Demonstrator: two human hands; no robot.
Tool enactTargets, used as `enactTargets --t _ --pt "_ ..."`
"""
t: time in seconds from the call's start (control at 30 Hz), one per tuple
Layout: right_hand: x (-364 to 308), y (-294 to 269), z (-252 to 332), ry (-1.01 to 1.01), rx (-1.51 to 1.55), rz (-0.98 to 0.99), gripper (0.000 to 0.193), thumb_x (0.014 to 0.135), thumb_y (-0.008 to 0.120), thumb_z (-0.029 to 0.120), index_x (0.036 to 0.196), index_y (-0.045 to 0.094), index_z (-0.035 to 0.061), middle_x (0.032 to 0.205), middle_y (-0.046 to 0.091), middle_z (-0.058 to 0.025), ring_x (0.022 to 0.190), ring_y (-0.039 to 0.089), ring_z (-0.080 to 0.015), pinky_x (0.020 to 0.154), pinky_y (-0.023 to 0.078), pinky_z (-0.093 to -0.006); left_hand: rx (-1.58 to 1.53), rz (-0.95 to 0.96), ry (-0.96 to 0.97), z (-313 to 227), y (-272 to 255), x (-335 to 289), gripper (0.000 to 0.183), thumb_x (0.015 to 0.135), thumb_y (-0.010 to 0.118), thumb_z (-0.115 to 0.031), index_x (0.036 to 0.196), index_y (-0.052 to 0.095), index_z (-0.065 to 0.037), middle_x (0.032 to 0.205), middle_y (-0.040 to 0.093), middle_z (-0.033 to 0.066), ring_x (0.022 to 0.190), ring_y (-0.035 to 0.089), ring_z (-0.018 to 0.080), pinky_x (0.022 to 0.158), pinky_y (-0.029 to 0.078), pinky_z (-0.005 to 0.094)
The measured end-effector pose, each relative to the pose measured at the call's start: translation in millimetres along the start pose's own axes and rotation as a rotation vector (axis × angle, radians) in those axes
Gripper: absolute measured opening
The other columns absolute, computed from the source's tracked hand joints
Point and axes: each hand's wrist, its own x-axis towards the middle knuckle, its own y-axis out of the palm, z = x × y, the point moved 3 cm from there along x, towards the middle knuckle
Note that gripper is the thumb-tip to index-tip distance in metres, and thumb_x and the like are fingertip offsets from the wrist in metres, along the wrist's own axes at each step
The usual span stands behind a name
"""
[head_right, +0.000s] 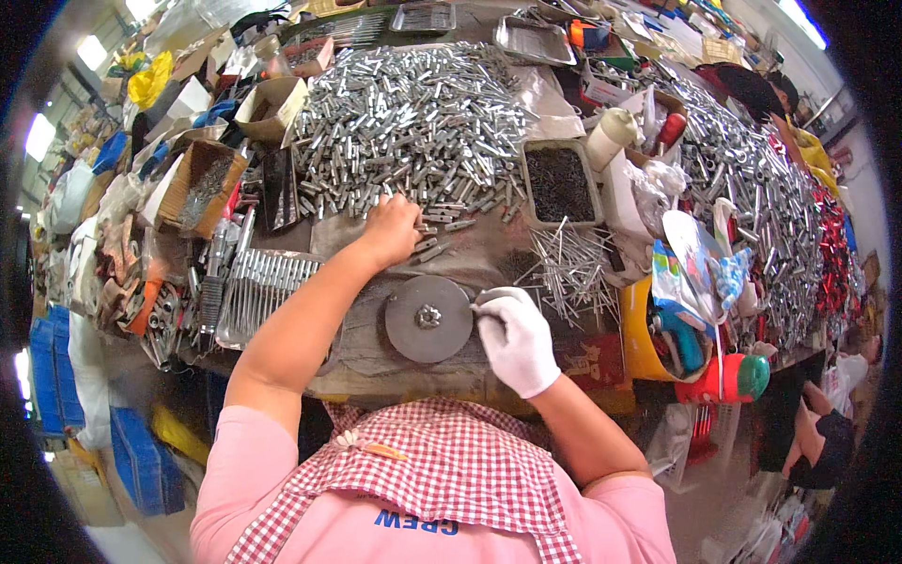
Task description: The person assembles metal hardware components by taking thin metal rods from a tray, fitting small metal pieces onto each rod over a round metal base by hand, and repeating the process.
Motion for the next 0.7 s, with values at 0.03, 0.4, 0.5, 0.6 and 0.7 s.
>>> enactTargets --t 0.03,0.4,0.5,0.6,0.7 --pt "-3 5 0 0.008 0.003 0.011 0.013 0.079 0.064 -0.006 0.091 0.066 -0.0001 0.099 0.066 -0.0152 0.094 0.066 -0.0302 0.084 0.053 -0.0355 0.024 -0.049 0.037 0 -2 -5 0.017 0.082 0.066 -0.015 0.098 0.070 -0.009 0.114 0.062 0.0120 0.116 0.052 0.0349 0.093 0.047 0.0492" --pt "4 -3 13 -0.011 -0.086 0.090 0.012 0.078 0.068 0.001 0.090 0.067 0.0022 0.080 0.064 -0.0136 0.077 0.064 -0.0322 0.072 0.052 -0.0376 -0.759 -0.227 0.358 -59 -52 -140 0.016 0.085 0.067 -0.001 0.100 0.068 0.000 0.093 0.066 0.0141 0.084 0.065 0.0297 0.075 0.052 0.0359" --pt "3 3 20 -0.068 -0.041 0.176 0.011 0.077 0.069 0.001 0.088 0.067 0.0032 0.078 0.064 -0.0121 0.074 0.064 -0.0308 0.071 0.052 -0.0376 -0.840 -0.232 0.321 -64 -49 -159 0.021 0.084 0.068 0.002 0.105 0.069 0.000 0.093 0.067 0.0142 0.085 0.066 0.0271 0.077 0.053 0.0331" --pt "1 6 23 -0.108 -0.051 0.221 0.012 0.076 0.070 0.003 0.088 0.067 0.0053 0.076 0.063 -0.0097 0.069 0.063 -0.0288 0.063 0.050 -0.0361 -0.832 -0.266 0.346 -63 -51 -167 0.020 0.083 0.069 0.002 0.103 0.068 0.001 0.094 0.068 0.0147 0.085 0.067 0.0269 0.076 0.053 0.0335" --pt "1 5 26 -0.127 -0.148 0.257 0.016 0.072 0.073 0.001 0.086 0.068 0.0060 0.076 0.063 -0.0091 0.071 0.063 -0.0297 0.063 0.051 -0.0371 -0.824 -0.250 0.302 -61 -50 -172 0.018 0.083 0.070 0.000 0.101 0.068 0.001 0.096 0.068 0.0155 0.086 0.067 0.0286 0.076 0.054 0.0344"
